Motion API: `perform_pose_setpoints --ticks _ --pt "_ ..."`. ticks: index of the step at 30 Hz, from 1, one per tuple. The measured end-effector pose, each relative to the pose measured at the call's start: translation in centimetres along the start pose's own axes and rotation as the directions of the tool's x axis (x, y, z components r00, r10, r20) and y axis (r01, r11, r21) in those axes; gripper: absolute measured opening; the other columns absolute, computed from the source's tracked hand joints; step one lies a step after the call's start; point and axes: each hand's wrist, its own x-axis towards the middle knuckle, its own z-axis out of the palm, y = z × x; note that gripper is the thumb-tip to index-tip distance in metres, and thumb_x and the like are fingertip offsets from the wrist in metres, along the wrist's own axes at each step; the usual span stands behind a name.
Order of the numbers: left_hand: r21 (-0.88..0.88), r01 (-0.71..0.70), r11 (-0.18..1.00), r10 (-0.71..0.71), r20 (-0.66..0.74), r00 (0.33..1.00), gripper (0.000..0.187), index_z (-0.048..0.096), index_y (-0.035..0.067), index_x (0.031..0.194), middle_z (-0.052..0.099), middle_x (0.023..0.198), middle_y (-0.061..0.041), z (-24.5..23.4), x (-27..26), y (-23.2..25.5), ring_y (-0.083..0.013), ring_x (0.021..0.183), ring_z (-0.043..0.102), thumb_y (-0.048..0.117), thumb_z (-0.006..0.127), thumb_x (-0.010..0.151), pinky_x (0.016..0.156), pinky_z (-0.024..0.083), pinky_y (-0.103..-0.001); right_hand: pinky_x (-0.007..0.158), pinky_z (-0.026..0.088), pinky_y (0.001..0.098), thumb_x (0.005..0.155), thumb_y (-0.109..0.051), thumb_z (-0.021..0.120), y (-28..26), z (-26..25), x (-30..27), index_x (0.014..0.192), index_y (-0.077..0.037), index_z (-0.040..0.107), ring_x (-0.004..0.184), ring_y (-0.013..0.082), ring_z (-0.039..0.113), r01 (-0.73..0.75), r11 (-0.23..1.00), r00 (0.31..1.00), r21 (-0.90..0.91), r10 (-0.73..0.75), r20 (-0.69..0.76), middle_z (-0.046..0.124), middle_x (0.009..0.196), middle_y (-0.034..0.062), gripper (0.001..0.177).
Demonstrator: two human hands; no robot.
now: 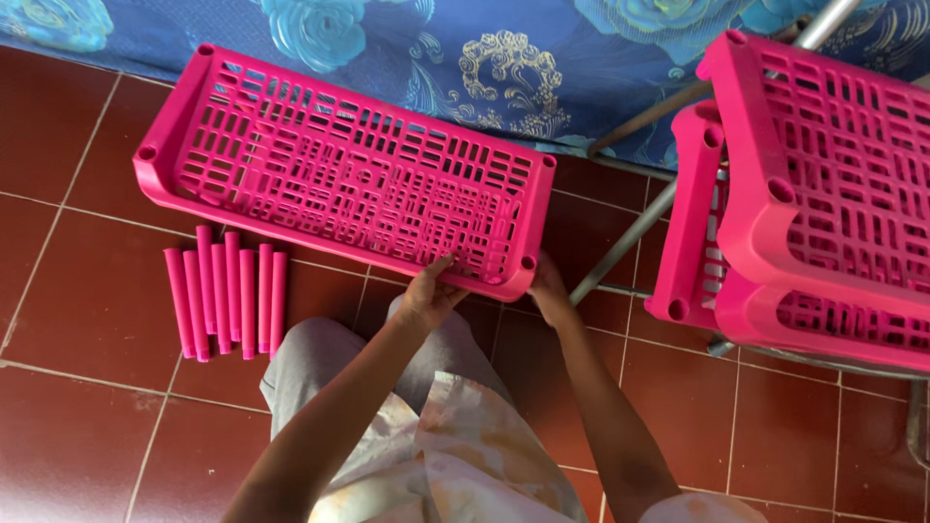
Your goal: The person assembles pink plastic stools by inserting cylindrical legs into the seat bases. They repeatedly insert and remove legs, stack completed units, and continue attaching legs to additional seat bases.
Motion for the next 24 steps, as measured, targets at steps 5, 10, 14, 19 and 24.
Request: perform_pose_setpoints --ticks 5,10,14,19,24 --pt "0.057 -0.331 0.942 0.335 -0.218 0.917 0.075 0.034 0.019 0.141 0.057 0.134 -0.012 0.8 -1.0 0.6 -0.0286 0.121 0.059 0.005 0.073 0.079 0.101 0.050 -0.046 0.099 0.050 0.0422 0.099 -0.041 0.049 -5.3 -0.3 3.7 0.153 -0.025 0.042 0.123 0.0200 0.060 -0.131 0.886 0.957 0.445 0.230 -0.177 0.060 0.140 0.0036 0.057" --pt "0.738 -0.564 0.370 0.891 -0.110 0.440 0.122 0.003 0.014 0.162 0.013 0.164 -0.024 3.4 -6.9 2.2 -0.0415 0.150 0.021 0.007 0.087 0.074 0.119 0.023 -0.051 0.099 0.048 0.0419 0.102 -0.044 0.050 -6.0 -0.9 7.0 0.154 -0.024 0.043 0.115 0.0189 0.058 -0.141 0.915 0.961 0.378 0.218 -0.169 0.059 0.133 0.0023 0.056" --pt "0.846 -0.429 -0.316 0.855 0.450 0.258 0.097 0.029 0.016 0.162 0.016 0.169 -0.025 6.0 -9.0 3.7 -0.0464 0.159 0.014 0.023 0.085 0.082 0.121 0.012 -0.067 0.086 0.053 0.0382 0.101 -0.036 0.048 -3.8 -2.6 9.2 0.148 -0.016 0.053 0.100 0.0185 0.065 -0.161 0.874 0.951 0.458 0.262 -0.166 0.068 0.125 0.0035 0.052" --pt "0.769 -0.331 -0.546 0.516 0.621 0.590 0.062 0.054 0.022 0.146 0.028 0.167 -0.018 10.8 -3.5 6.1 -0.0381 0.158 0.019 0.048 0.071 0.093 0.119 0.010 -0.076 0.082 0.060 0.0284 0.100 -0.009 0.057 -2.4 -3.8 12.3 0.143 -0.008 0.059 0.097 0.0122 0.069 -0.178 0.983 0.910 0.048 0.183 -0.372 0.068 0.131 0.0073 0.042" --pt "0.618 -0.311 -0.722 0.367 0.724 0.584 0.081 0.046 0.008 0.151 0.028 0.162 -0.024 15.7 5.5 8.5 -0.0416 0.153 0.017 0.067 0.055 0.095 0.114 0.008 -0.078 0.070 0.056 0.0286 0.087 0.007 0.070 -3.4 -4.2 14.9 0.147 -0.018 0.040 0.093 0.0138 0.066 0.039 0.999 0.929 -0.010 -0.040 -0.368 0.041 0.152 0.0044 0.071"
